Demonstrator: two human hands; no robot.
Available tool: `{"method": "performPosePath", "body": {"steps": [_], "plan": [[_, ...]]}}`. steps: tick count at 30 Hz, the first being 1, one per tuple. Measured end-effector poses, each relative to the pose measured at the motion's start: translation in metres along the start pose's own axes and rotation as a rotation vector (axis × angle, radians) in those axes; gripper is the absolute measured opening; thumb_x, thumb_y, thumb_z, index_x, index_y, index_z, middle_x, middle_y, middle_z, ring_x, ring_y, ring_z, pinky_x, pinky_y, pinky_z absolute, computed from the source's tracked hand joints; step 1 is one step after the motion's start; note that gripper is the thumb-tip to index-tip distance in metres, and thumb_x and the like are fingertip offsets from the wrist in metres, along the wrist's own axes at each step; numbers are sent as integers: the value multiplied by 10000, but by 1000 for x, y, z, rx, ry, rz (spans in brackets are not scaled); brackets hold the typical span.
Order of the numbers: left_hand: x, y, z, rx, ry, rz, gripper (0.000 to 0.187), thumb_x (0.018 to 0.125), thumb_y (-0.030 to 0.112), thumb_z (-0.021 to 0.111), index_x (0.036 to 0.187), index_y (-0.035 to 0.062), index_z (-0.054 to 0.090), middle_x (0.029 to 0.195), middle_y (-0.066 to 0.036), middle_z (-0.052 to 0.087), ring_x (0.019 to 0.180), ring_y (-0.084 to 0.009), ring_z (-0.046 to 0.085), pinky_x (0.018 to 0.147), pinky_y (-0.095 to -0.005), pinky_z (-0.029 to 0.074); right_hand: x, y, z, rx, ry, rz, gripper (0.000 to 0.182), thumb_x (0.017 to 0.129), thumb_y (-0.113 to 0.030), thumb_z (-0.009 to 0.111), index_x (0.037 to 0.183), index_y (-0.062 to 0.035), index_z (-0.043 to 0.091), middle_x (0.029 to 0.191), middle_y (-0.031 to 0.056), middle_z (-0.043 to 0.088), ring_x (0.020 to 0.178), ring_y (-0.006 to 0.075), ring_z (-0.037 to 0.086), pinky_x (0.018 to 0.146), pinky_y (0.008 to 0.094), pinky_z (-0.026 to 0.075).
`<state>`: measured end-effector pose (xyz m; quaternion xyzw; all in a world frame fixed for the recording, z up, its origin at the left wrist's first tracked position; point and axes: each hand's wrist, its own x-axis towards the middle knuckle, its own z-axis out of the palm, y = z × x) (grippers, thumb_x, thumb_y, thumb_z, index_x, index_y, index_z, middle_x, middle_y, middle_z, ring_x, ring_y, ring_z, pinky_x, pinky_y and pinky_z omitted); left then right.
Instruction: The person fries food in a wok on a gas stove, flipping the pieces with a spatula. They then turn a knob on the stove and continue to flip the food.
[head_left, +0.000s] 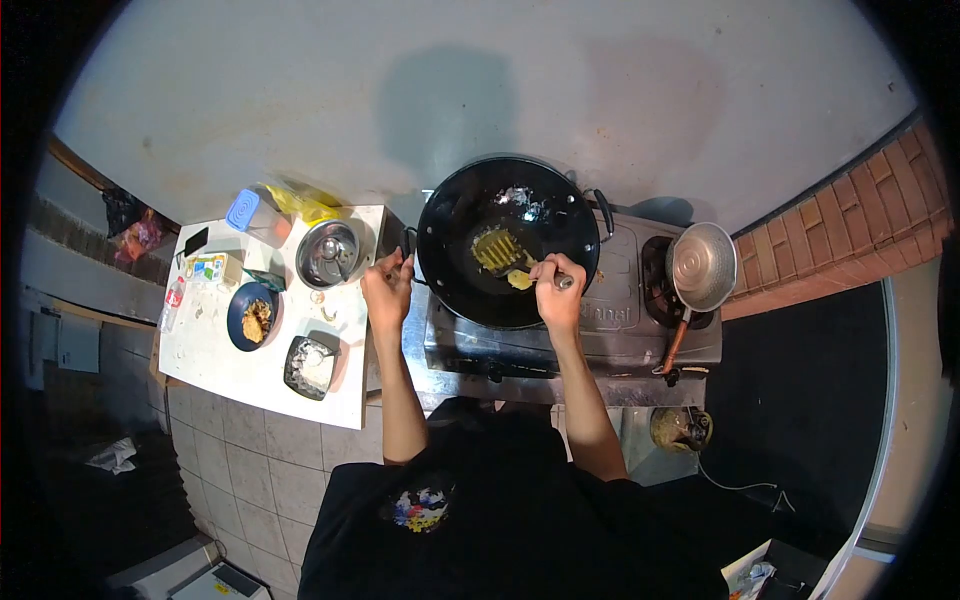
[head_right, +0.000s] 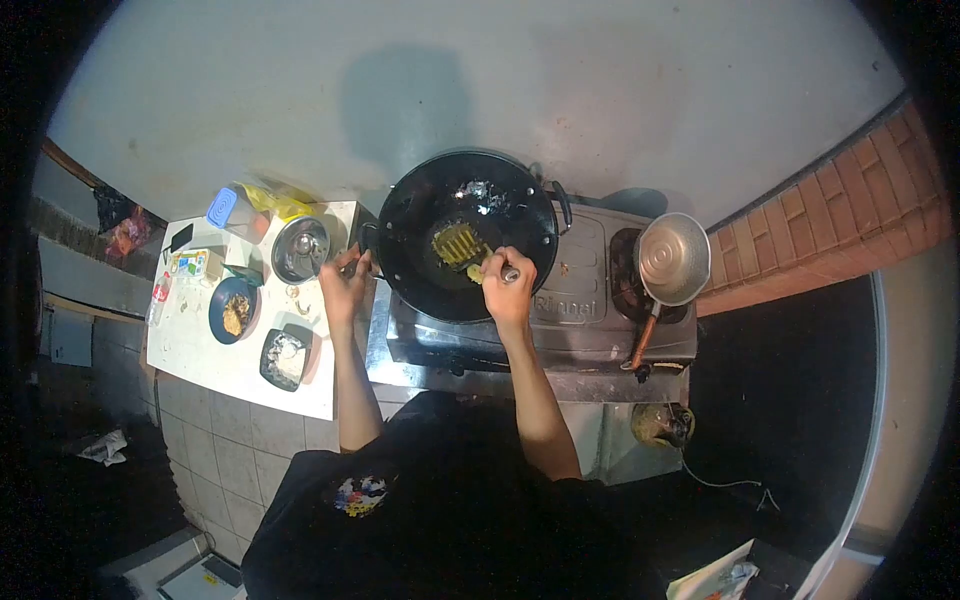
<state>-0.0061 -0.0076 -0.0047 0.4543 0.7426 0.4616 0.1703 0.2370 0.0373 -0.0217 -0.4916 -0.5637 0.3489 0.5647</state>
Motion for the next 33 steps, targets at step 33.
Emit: {"method": "performPosePath", "body": {"steps": [33], "plan": [[6,-3,-4,-32,1,46,260,758,65,723,978,-63,671,981,-212,666,895,-295,660,815,-333,492,-4,-10,1,5,-9,149,228,861,-18,495,648,28,563,613,87,622,550,117,571,537,266,437]]}}
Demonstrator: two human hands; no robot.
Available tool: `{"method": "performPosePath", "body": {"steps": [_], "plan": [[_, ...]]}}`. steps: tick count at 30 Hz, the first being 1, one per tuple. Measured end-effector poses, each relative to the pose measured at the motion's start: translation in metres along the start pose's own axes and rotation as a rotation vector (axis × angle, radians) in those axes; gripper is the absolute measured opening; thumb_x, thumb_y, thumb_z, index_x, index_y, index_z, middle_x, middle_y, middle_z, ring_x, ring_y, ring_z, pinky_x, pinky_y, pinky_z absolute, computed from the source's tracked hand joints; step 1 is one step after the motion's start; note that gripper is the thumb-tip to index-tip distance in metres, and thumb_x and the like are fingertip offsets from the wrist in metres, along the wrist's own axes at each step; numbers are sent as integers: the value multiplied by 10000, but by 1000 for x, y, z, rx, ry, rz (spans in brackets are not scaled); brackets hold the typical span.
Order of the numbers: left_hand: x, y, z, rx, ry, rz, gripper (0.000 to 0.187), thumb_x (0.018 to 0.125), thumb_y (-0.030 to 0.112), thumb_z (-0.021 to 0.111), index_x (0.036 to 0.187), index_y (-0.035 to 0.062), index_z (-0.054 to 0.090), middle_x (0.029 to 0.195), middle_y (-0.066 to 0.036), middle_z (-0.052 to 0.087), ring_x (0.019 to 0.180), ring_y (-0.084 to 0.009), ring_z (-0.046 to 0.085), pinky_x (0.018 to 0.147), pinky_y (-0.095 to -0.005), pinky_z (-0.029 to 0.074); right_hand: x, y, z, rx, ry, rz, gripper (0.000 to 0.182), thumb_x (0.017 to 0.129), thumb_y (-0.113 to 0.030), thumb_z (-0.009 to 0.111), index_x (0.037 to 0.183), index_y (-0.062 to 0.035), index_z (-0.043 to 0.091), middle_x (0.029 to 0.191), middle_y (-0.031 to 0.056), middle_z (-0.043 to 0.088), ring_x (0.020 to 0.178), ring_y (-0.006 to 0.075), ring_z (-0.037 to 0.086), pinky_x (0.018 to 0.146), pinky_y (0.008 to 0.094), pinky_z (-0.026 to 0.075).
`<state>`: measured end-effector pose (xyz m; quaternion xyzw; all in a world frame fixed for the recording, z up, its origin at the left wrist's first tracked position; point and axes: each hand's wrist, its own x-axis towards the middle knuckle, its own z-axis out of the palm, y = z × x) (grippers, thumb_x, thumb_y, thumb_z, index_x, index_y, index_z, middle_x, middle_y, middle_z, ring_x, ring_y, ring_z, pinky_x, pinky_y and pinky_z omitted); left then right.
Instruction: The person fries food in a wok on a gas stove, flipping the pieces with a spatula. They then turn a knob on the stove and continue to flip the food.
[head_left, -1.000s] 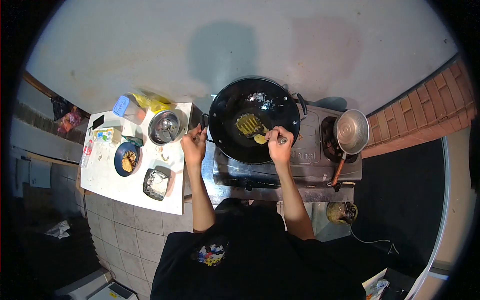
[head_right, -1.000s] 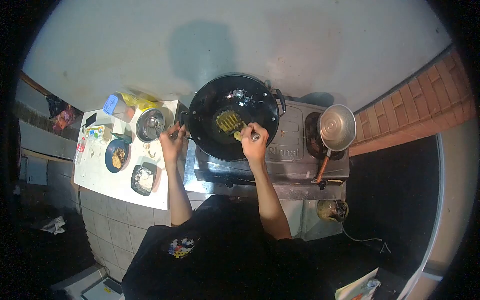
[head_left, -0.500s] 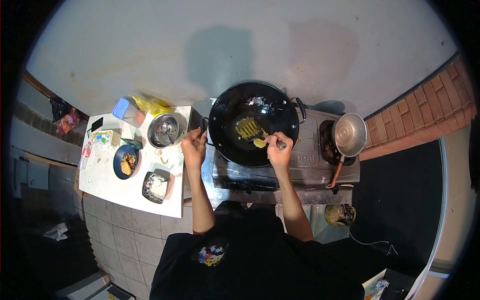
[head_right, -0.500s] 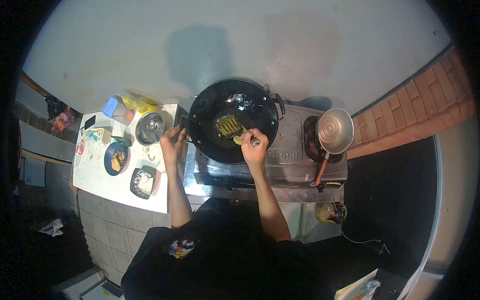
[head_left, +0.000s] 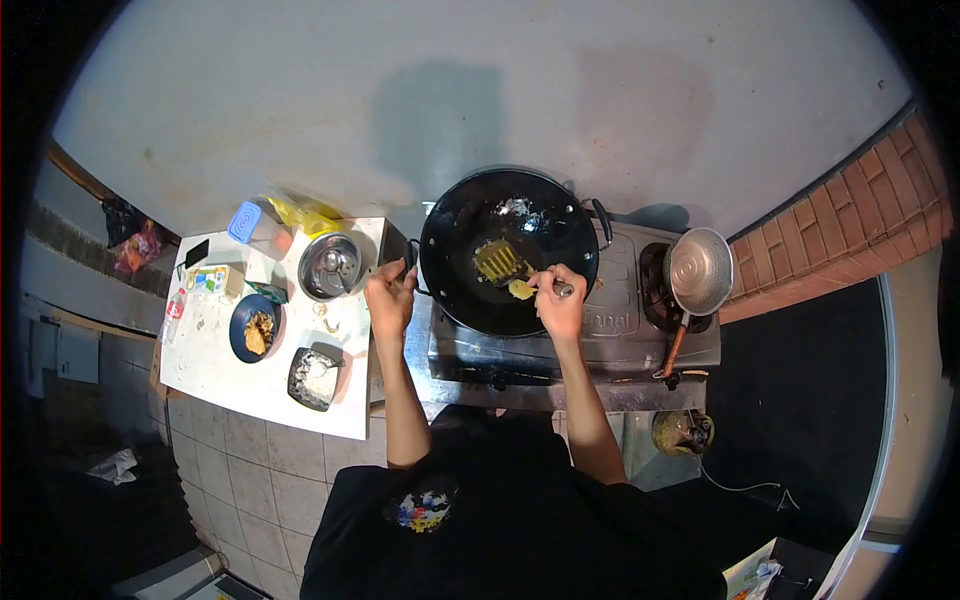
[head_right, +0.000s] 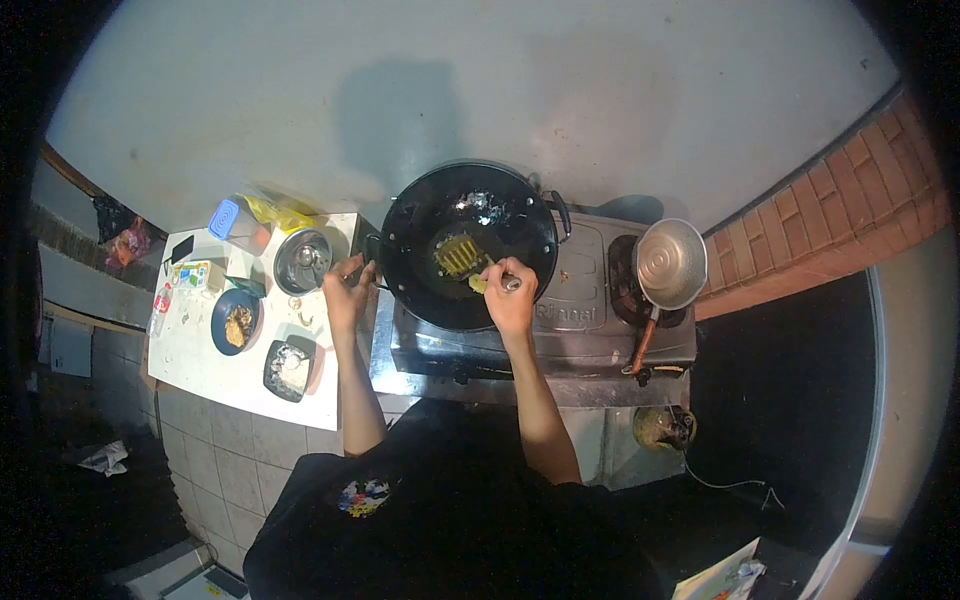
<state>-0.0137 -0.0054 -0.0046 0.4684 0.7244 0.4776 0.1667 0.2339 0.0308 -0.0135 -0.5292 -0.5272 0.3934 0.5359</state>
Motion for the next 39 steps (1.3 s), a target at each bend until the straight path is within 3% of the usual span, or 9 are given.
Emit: {"method": "performPosePath", "body": {"steps": [4,6,7,9,12,18,33,36,39], "plan": [[1,0,0,-10,3,5,262,760,68,726,979,-66,670,978,-216,666,892,-290,661,809,-328,493,1,2,-2,-32,-17,7,231,864,-18,494,647,27,561,612,86,620,556,111,568,544,265,438],[0,1,1,-6,5,1,262,761,67,725,980,-66,670,979,-217,666,892,-289,661,806,-328,494,2,2,-2,-13,-31,-65,282,922,-100,459,659,-13,512,650,57,624,392,53,454,333,211,346],[0,1,1,5,7,1,260,761,62,726,978,-68,669,976,-214,668,889,-289,662,806,-327,495,2,0,-2,-13,-31,-66,282,922,-100,459,659,-13,512,650,57,624,392,53,454,333,211,346],[0,2,0,17,10,3,258,760,58,726,976,-71,669,974,-211,671,887,-289,664,805,-325,496,2,-6,-2,14,-10,31,249,876,-29,493,642,35,552,622,88,621,575,108,568,565,270,439],[-1,5,0,-37,11,-52,257,756,55,729,971,-73,668,971,-202,676,877,-282,668,798,-319,498,6,-5,-3,-8,-30,-9,260,895,-42,486,651,29,545,632,80,623,534,102,553,508,260,431],[-1,0,1,11,37,38,258,763,58,726,977,-72,667,967,-202,680,848,-241,672,771,-304,502,8,-20,-6,176,-72,28,241,924,-53,455,706,13,534,707,61,636,436,70,494,370,217,382],[-1,3,-1,14,35,58,261,763,50,715,982,-82,664,992,-227,668,907,-300,666,801,-342,502,22,-26,-16,319,-63,26,202,920,-29,466,730,10,521,754,106,640,452,80,510,381,220,409],[0,1,-1,15,13,43,299,783,145,723,992,-63,672,1003,-222,669,946,-303,659,847,-355,484,21,-28,-27,269,-33,-6,224,930,-62,489,721,10,529,731,95,638,443,78,504,374,220,396],[1,0,1,24,33,62,252,756,46,719,965,-84,666,984,-226,669,911,-302,665,803,-341,502,16,-39,-38,187,4,-8,254,933,-85,500,698,8,526,711,85,633,441,74,501,370,215,383]]}}
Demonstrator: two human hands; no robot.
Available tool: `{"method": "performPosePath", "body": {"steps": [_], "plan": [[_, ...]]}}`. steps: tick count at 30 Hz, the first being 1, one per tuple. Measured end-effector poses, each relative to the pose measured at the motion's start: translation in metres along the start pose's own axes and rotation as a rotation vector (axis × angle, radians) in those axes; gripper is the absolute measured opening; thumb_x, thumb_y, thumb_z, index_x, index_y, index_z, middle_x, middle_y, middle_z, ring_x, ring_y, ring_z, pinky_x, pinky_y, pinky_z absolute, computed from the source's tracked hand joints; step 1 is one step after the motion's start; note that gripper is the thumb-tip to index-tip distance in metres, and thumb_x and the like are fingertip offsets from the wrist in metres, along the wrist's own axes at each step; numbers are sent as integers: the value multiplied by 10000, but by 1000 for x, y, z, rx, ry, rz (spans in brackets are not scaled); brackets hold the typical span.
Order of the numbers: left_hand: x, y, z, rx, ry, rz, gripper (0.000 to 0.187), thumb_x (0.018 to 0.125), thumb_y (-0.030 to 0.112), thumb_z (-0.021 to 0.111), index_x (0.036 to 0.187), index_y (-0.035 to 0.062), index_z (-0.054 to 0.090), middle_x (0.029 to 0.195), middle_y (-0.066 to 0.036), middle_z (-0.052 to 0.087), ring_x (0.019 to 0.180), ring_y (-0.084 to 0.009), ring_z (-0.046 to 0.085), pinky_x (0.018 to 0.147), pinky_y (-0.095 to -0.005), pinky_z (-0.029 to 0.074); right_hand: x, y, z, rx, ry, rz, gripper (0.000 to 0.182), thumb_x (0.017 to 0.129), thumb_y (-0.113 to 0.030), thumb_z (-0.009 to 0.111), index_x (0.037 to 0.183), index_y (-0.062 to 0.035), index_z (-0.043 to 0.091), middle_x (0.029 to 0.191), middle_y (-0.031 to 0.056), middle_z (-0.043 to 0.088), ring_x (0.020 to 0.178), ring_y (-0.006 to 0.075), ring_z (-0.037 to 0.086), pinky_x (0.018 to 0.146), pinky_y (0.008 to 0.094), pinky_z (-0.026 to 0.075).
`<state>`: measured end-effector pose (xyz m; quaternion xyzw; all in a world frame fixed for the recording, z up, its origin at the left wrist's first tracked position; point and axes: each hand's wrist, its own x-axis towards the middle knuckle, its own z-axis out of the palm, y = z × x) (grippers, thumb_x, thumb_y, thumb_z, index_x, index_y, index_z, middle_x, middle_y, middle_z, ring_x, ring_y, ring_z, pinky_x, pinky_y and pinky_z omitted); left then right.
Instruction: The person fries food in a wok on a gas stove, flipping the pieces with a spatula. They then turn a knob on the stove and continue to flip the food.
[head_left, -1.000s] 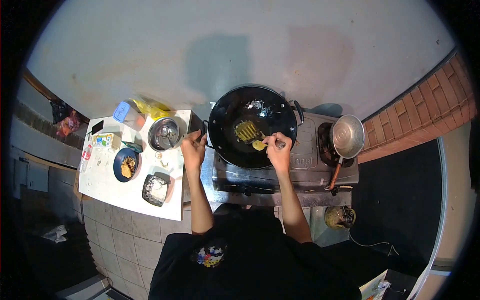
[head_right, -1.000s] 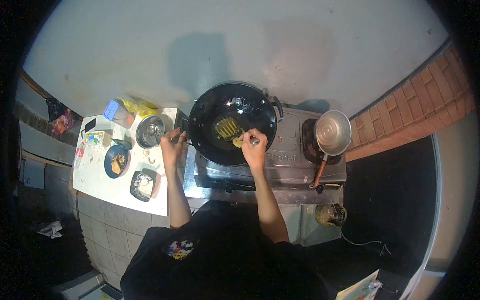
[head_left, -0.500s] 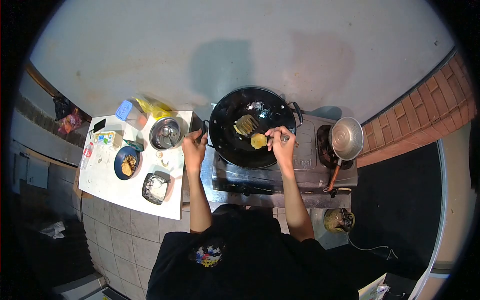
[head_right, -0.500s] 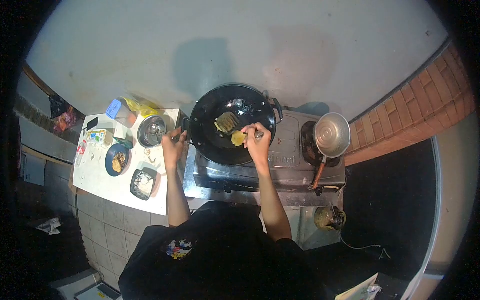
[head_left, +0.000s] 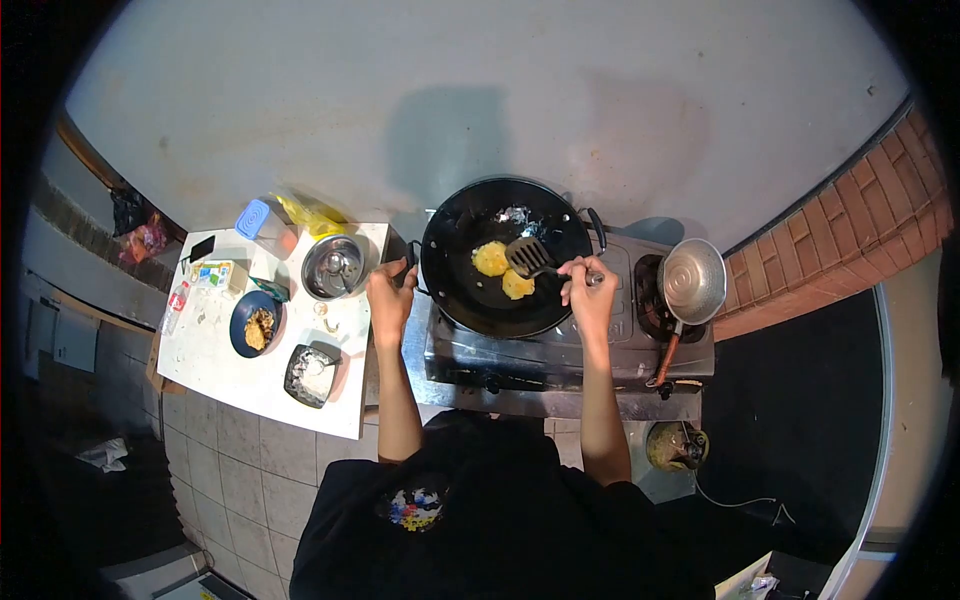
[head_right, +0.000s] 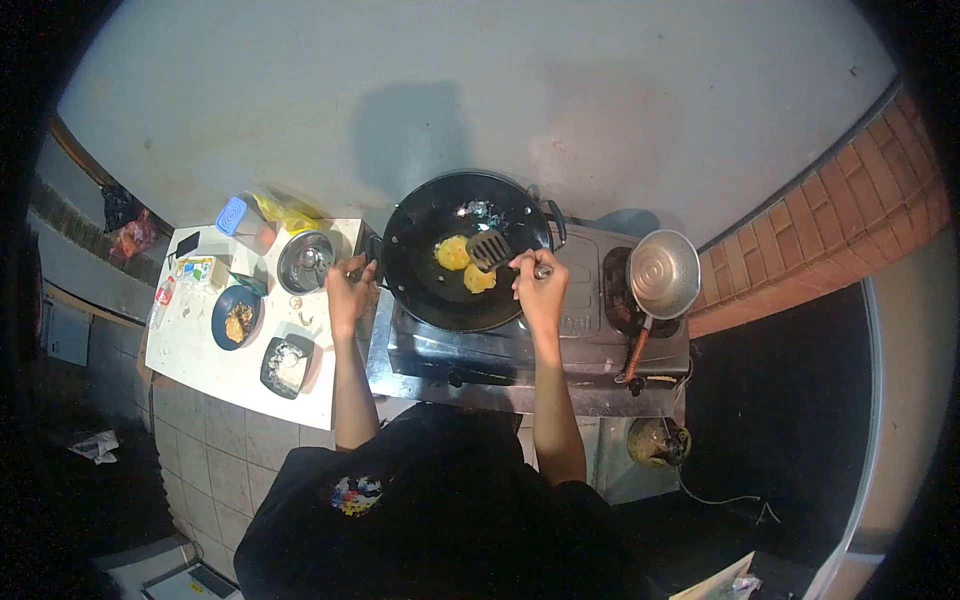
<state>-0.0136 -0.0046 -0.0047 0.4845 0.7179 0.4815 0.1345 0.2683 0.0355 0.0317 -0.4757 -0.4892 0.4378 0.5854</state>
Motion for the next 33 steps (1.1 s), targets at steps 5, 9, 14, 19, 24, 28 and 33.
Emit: {"method": "performPosePath", "body": {"steps": [5,9,14,19,24,28,33], "plan": [[0,5,-3,-11,1,5,265,750,49,724,972,-83,665,977,-231,668,901,-300,667,799,-343,504,-10,-7,-7,17,-1,32,273,943,-106,499,697,11,521,701,79,620,437,73,499,368,215,382],[2,3,-3,2,-21,-5,281,752,58,724,990,-80,664,960,-231,672,887,-296,670,789,-343,506,-18,-17,-9,-1,-51,79,286,953,-123,500,709,24,525,702,79,611,437,79,508,361,215,382],[3,1,-3,3,-37,-27,323,768,144,736,1013,-57,671,917,-207,685,822,-259,676,753,-338,504,-22,-29,-15,1,-61,95,272,952,-138,513,745,36,549,718,91,617,448,96,532,369,227,419],[1,6,-3,-20,-19,-7,274,760,52,726,998,-71,669,824,-187,675,696,-209,646,653,-307,502,-28,-32,-14,185,-8,263,272,953,-178,518,778,26,561,783,133,631,511,142,581,444,265,507],[1,8,-4,-3,-7,9,271,758,53,731,994,-67,672,803,-192,667,650,-209,634,630,-311,498,-36,-23,-6,317,-123,404,360,950,-299,546,767,12,559,863,204,628,590,223,636,550,316,560],[3,2,-3,-14,-4,35,274,757,66,735,987,-70,672,832,-202,672,704,-226,659,663,-314,508,-37,-21,-2,257,-131,392,451,925,-364,576,777,61,604,825,209,639,592,248,658,534,320,570],[3,9,-6,-10,-9,21,280,758,77,738,982,-76,670,870,-214,677,760,-251,676,704,-323,515,-41,-19,5,192,-132,384,483,922,-394,567,793,69,621,838,210,651,591,240,661,527,314,571]]}}
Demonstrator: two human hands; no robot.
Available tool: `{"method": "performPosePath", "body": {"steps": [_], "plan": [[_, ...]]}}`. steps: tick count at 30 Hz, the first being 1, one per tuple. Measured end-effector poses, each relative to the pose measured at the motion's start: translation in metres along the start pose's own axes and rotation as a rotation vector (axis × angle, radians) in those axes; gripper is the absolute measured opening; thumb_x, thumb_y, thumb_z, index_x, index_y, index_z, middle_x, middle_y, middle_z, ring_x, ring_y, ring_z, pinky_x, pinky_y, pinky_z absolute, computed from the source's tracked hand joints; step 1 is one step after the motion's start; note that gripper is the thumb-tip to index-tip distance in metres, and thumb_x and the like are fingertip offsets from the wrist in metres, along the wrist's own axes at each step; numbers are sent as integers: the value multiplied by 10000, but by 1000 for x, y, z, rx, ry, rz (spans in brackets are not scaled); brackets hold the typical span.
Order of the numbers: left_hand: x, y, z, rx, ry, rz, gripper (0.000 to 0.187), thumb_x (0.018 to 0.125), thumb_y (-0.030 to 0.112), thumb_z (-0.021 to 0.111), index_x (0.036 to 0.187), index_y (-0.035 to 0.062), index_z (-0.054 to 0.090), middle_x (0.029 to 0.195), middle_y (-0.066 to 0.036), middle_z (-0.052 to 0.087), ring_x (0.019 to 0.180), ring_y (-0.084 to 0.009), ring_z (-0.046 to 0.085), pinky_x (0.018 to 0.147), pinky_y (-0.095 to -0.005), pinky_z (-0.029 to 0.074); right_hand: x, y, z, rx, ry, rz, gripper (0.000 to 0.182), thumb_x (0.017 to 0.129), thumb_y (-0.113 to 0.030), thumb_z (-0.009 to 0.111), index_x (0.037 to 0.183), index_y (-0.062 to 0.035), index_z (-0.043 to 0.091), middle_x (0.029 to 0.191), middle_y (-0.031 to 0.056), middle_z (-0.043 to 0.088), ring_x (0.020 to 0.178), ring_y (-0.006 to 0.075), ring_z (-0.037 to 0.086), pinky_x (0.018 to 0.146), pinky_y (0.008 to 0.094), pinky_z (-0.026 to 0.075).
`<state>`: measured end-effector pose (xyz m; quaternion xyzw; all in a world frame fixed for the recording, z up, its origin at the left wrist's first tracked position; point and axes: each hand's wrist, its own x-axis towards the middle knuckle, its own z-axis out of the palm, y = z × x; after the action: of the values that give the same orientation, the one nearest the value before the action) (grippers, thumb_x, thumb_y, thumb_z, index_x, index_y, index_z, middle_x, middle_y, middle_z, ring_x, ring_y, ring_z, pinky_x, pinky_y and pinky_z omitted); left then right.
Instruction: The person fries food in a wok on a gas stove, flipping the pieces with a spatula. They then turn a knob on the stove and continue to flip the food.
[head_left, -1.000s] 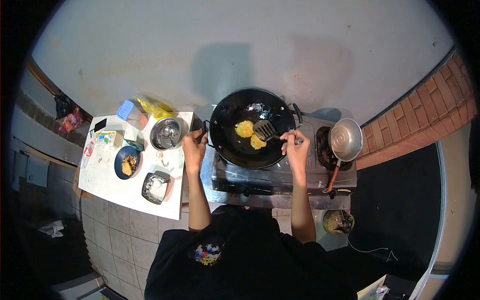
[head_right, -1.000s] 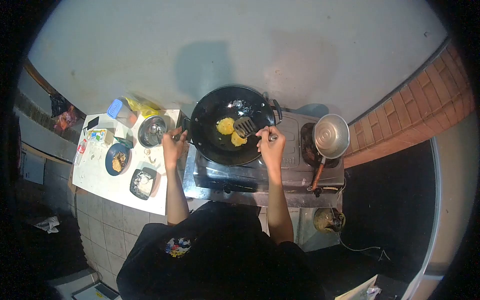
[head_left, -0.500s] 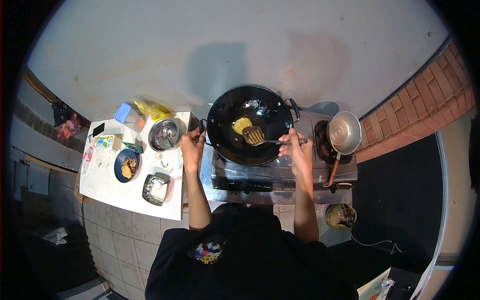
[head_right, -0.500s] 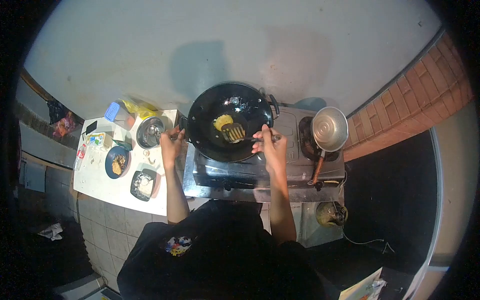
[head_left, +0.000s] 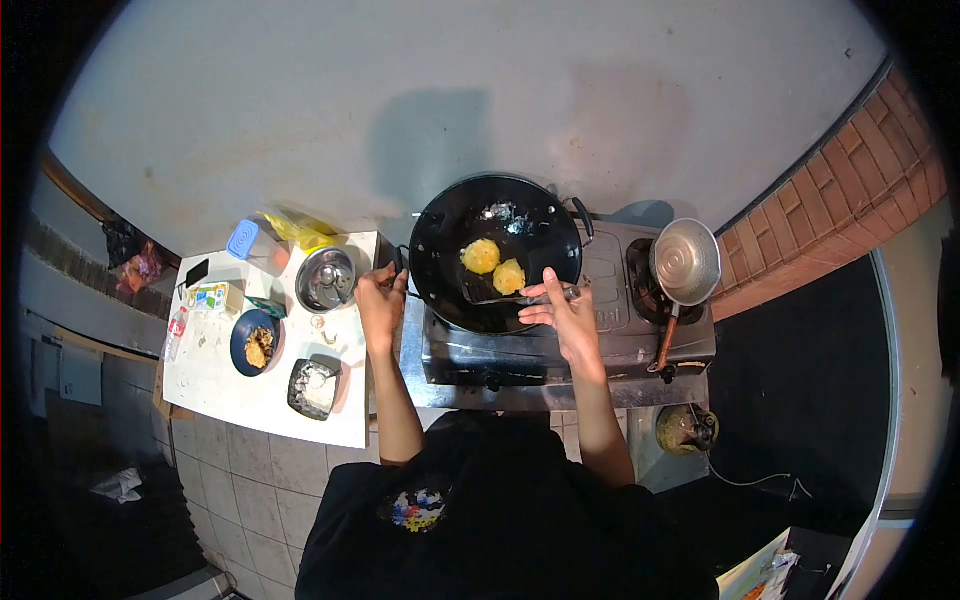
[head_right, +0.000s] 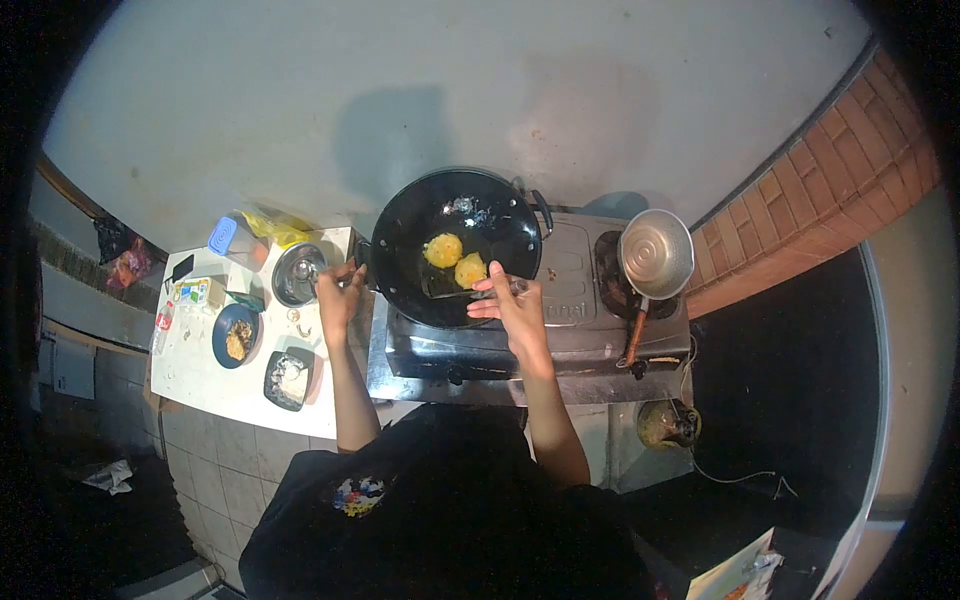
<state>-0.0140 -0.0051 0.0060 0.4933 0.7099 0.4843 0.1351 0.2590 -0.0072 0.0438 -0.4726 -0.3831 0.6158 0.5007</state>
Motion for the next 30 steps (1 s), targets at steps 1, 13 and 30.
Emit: {"method": "performPosePath", "body": {"steps": [1,13,30], "plan": [[0,0,0,7,-10,-12,282,759,80,738,984,-76,670,874,-218,677,762,-257,675,708,-328,515,1,3,1,1,2,-7,495,916,-401,574,795,76,619,836,210,651,588,241,662,521,313,571],[2,-10,3,-11,-12,-12,299,764,95,739,994,-81,666,869,-225,676,765,-264,674,704,-338,512,-2,-1,-3,-34,11,-171,471,941,-357,549,789,85,606,814,195,647,540,231,654,464,310,560],[2,-9,1,-5,-28,1,298,769,91,728,1014,-68,665,871,-231,676,763,-266,677,716,-332,511,12,-37,-14,60,119,-316,471,948,-330,543,789,110,592,811,199,651,508,230,637,435,309,548]]}}
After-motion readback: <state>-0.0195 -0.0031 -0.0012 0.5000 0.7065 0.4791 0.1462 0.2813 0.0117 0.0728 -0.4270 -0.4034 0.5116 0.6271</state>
